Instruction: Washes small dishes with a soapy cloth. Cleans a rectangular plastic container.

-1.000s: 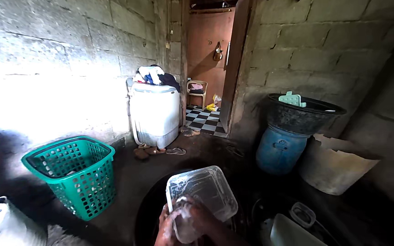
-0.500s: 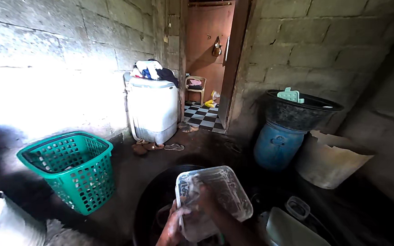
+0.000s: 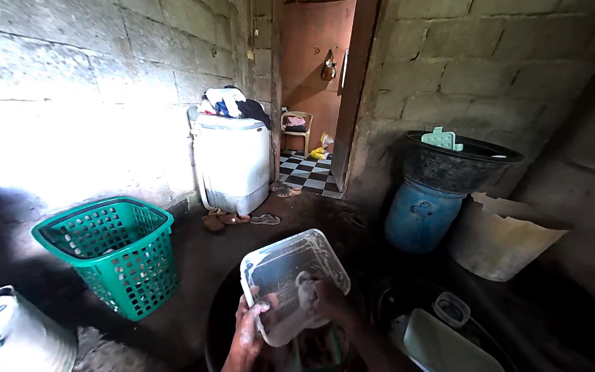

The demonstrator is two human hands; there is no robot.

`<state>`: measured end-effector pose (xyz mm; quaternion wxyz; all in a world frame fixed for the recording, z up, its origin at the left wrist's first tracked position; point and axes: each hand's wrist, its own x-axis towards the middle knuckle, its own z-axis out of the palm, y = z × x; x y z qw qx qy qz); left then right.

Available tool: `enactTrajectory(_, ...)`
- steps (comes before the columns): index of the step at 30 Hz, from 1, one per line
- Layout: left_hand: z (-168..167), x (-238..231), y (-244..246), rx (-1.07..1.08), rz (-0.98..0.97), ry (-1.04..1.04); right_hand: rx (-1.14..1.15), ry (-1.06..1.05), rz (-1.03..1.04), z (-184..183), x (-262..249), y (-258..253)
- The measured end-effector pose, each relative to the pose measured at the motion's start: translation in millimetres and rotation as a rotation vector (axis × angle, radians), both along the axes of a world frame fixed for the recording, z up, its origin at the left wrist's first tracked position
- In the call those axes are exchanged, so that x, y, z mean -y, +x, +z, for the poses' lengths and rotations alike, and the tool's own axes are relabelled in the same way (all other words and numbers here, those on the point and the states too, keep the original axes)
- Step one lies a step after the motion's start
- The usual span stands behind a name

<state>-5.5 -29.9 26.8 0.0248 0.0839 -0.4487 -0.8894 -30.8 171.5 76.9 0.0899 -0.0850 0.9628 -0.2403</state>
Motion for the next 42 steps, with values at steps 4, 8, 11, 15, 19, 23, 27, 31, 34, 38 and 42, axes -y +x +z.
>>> enactTrajectory(4, 5, -7, 9, -0.072, -0.103, -0.11, 0.0, -0.058, -0.366, 13, -24, -20)
enactTrajectory(8, 6, -19, 16, -0.115, -0.228, -0.228, -0.113, -0.113, -0.519, 25, -9, -31)
enactTrajectory(11, 9, -20, 17, -0.08, -0.26, -0.254, -0.139, -0.138, -0.325, 21, -1, -29)
enactTrajectory(15, 6, -9, 12, -0.087, -0.214, -0.258, -0.087, -0.111, -0.092, 3, -28, -37)
enactTrajectory(19, 1, -16, 14, -0.081, -0.271, -0.271, -0.071, -0.101, -0.344, 3, -33, -44)
enactTrajectory(23, -4, -19, 7, -0.06, -0.292, -0.278, -0.085, -0.136, -0.212, 5, 3, -29)
enactTrajectory(27, -5, -12, 3, -0.005, -0.163, -0.233, -0.15, -0.143, 0.287, -14, 33, 13)
enactTrajectory(31, -5, 4, -4, -0.011, -0.053, -0.113, -0.124, -0.052, 0.424, -30, 19, 19)
enactTrajectory(34, -2, 11, -2, -0.023, -0.056, -0.061, -0.102, -0.041, 0.184, -24, -4, 1)
enactTrajectory(38, 7, 3, 6, -0.096, -0.157, -0.145, -0.082, -0.13, -0.279, 7, -22, -24)
enactTrajectory(42, 7, -18, 20, -0.128, -0.33, -0.252, -0.104, -0.104, -0.507, 36, -5, -38)
